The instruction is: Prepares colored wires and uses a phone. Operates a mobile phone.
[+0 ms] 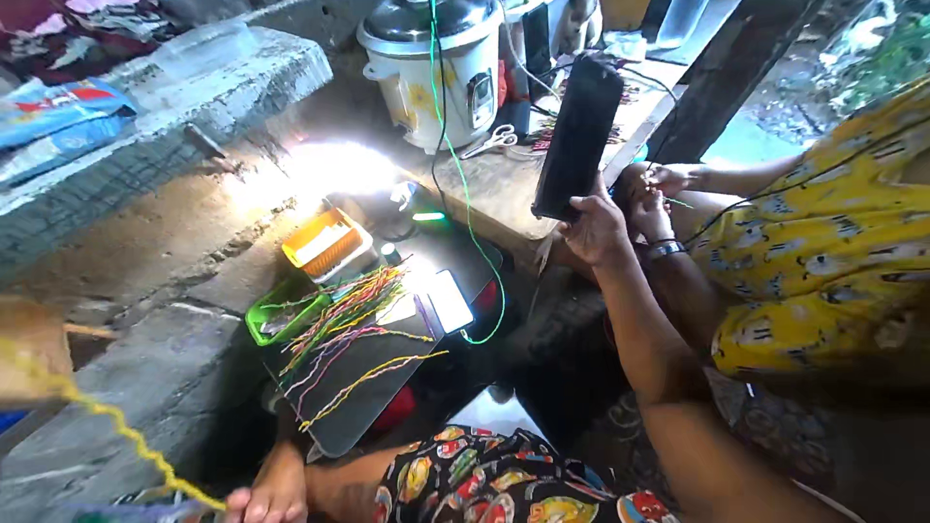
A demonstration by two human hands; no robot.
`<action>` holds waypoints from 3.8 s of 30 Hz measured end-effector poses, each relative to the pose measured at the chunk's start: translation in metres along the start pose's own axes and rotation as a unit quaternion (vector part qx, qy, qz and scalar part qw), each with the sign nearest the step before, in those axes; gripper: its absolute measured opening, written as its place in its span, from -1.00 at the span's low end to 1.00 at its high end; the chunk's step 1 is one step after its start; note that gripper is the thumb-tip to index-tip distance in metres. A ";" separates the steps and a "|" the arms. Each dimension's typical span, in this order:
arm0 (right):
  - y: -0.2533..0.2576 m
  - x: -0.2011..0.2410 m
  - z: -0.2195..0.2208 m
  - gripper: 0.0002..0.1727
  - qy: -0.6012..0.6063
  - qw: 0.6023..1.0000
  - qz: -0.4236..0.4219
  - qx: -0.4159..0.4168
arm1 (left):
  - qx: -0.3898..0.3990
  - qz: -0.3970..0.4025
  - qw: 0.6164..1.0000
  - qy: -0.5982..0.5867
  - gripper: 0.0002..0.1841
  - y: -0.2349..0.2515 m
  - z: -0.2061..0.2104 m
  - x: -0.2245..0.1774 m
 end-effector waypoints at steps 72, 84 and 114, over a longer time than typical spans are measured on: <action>-0.212 -0.100 0.370 -0.05 0.135 0.797 0.248 0.533 | -0.109 0.132 0.943 0.285 -0.55 -0.135 0.053 -0.065; -0.239 -0.111 0.385 0.00 0.069 0.781 0.264 0.562 | -0.076 0.036 0.940 0.331 -0.38 -0.132 0.066 -0.044; -0.248 -0.109 0.385 -0.11 0.065 0.785 0.287 0.546 | -0.065 0.018 0.956 0.285 -0.48 -0.127 0.061 -0.033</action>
Point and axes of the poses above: each hand's wrist, its own y-axis towards the middle knuckle, its own z-axis out of the palm, x = y × z, the point moved 10 cm from there along y, towards the middle knuckle, and after that the axes turned 12 degrees about x, right-handed, at the moved point
